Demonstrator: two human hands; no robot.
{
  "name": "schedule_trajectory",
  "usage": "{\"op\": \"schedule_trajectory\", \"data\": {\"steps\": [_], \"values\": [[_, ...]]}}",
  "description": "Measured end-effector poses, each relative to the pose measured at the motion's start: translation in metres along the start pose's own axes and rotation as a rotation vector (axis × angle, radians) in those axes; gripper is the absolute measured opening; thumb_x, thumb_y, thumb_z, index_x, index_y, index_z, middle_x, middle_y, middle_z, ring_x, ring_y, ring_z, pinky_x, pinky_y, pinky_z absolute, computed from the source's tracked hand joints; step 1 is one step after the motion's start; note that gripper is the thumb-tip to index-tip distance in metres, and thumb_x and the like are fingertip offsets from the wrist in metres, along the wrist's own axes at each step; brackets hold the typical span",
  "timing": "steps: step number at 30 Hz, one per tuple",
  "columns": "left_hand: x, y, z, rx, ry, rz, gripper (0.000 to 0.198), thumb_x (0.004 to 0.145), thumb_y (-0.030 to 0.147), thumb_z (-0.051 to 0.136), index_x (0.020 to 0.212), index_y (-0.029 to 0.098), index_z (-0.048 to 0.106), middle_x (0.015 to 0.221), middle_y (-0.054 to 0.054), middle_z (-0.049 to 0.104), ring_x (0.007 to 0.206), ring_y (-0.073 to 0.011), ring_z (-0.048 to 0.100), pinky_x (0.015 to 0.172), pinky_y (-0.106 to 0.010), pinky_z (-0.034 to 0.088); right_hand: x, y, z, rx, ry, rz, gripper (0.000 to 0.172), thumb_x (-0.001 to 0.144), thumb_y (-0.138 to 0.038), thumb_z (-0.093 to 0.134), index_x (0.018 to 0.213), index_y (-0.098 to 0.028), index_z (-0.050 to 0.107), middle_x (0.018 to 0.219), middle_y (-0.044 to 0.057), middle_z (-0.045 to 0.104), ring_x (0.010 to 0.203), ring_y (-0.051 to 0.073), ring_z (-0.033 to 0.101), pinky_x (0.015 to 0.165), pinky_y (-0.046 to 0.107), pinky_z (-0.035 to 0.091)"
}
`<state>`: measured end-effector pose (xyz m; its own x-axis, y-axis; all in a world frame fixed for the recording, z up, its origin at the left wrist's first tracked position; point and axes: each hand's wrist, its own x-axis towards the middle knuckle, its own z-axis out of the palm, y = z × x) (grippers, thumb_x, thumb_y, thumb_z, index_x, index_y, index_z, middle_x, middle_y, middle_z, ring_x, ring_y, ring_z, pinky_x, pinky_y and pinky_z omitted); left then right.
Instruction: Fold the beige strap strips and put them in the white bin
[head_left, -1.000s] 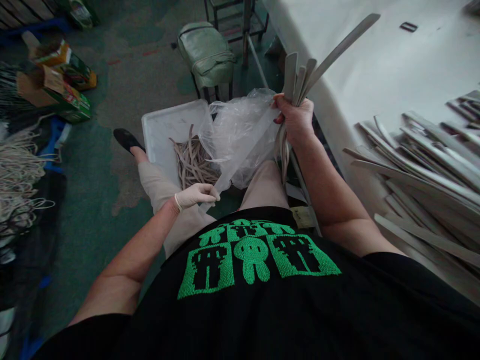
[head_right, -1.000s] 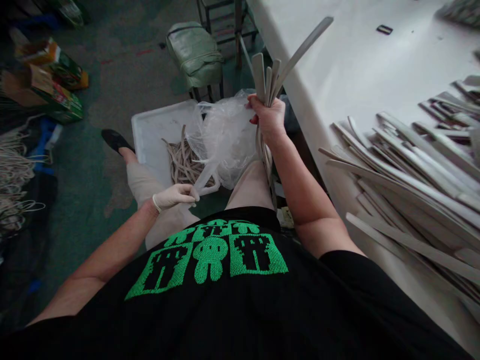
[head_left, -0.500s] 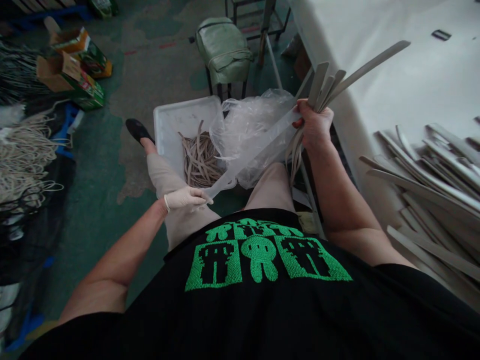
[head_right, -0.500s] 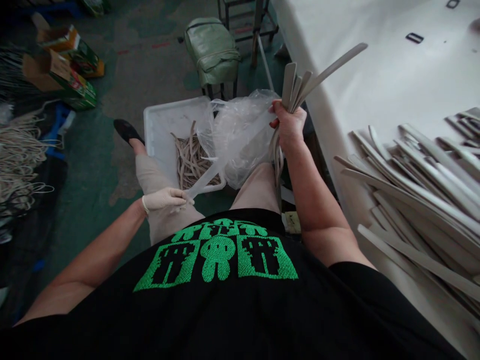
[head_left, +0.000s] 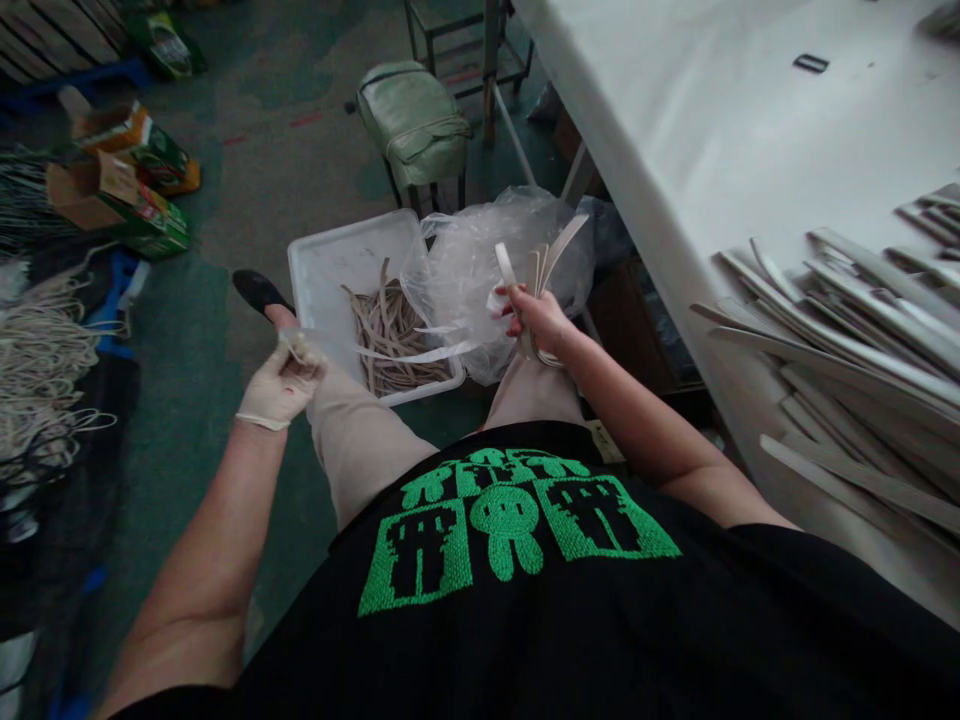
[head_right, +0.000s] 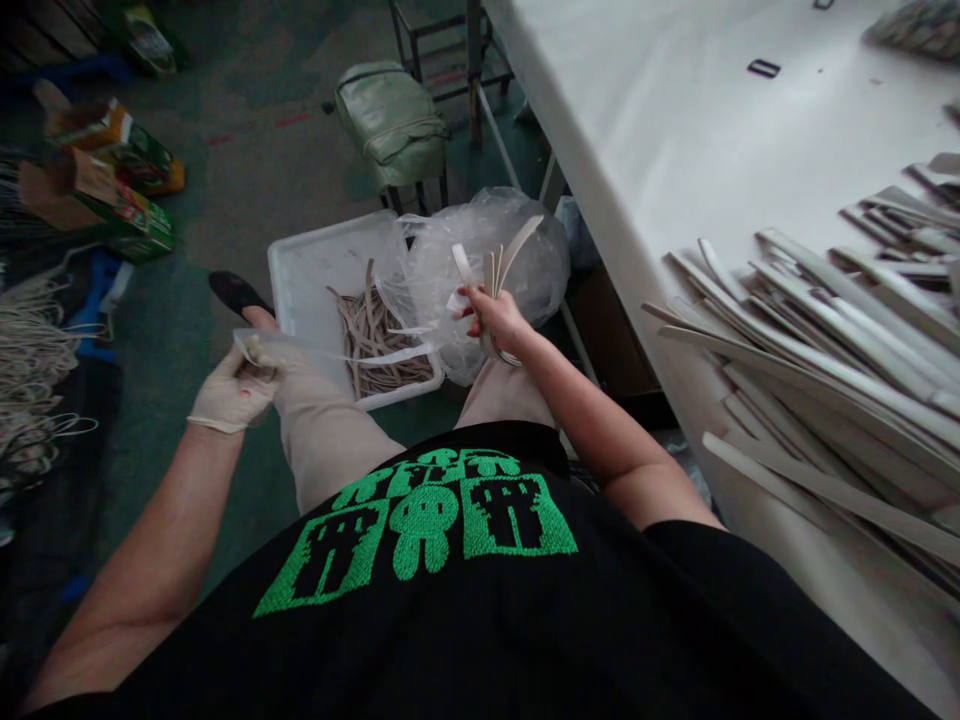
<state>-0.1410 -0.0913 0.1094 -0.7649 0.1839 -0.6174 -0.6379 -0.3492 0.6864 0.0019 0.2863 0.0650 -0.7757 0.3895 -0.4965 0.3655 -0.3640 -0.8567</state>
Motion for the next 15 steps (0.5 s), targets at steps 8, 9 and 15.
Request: {"op": "schedule_trajectory", "data": {"steps": [8, 9, 15], "values": [[0.0, -0.074, 0.052, -0.31, 0.149, -0.139, 0.039, 0.108, 0.031, 0.036, 0.092, 0.019, 0.068, 0.073, 0.002, 0.076, 0.066, -0.0084, 0.072, 0.083, -0.023, 0.059, -0.066, 0.047, 0.014, -0.161, -0.299, 0.117, 0.021, 0.097, -0.027, 0.055, 0.08, -0.015, 0.051, 0.074, 0.004, 0.069, 0.038, 0.006, 0.049, 0.037, 0.016, 0.038], [-0.003, -0.089, 0.059, -0.316, 0.133, -0.168, 0.038, 0.108, 0.031, 0.036, 0.092, 0.019, 0.069, 0.075, 0.002, 0.076, 0.067, -0.0082, 0.072, 0.085, -0.023, 0.058, -0.073, 0.047, 0.014, -0.207, -0.347, 0.102, 0.023, 0.097, -0.027, 0.054, 0.079, -0.014, 0.053, 0.074, 0.004, 0.069, 0.039, 0.006, 0.05, 0.038, 0.016, 0.038], [-0.013, -0.127, 0.092, -0.265, 0.108, -0.242, 0.037, 0.107, 0.026, 0.043, 0.082, 0.017, 0.069, 0.07, 0.003, 0.073, 0.062, -0.0055, 0.068, 0.091, -0.024, 0.056, -0.101, 0.045, 0.022, -0.391, -0.531, 0.011, 0.031, 0.099, -0.031, 0.052, 0.076, -0.011, 0.06, 0.071, 0.002, 0.066, 0.044, 0.006, 0.055, 0.042, 0.014, 0.039]]}}
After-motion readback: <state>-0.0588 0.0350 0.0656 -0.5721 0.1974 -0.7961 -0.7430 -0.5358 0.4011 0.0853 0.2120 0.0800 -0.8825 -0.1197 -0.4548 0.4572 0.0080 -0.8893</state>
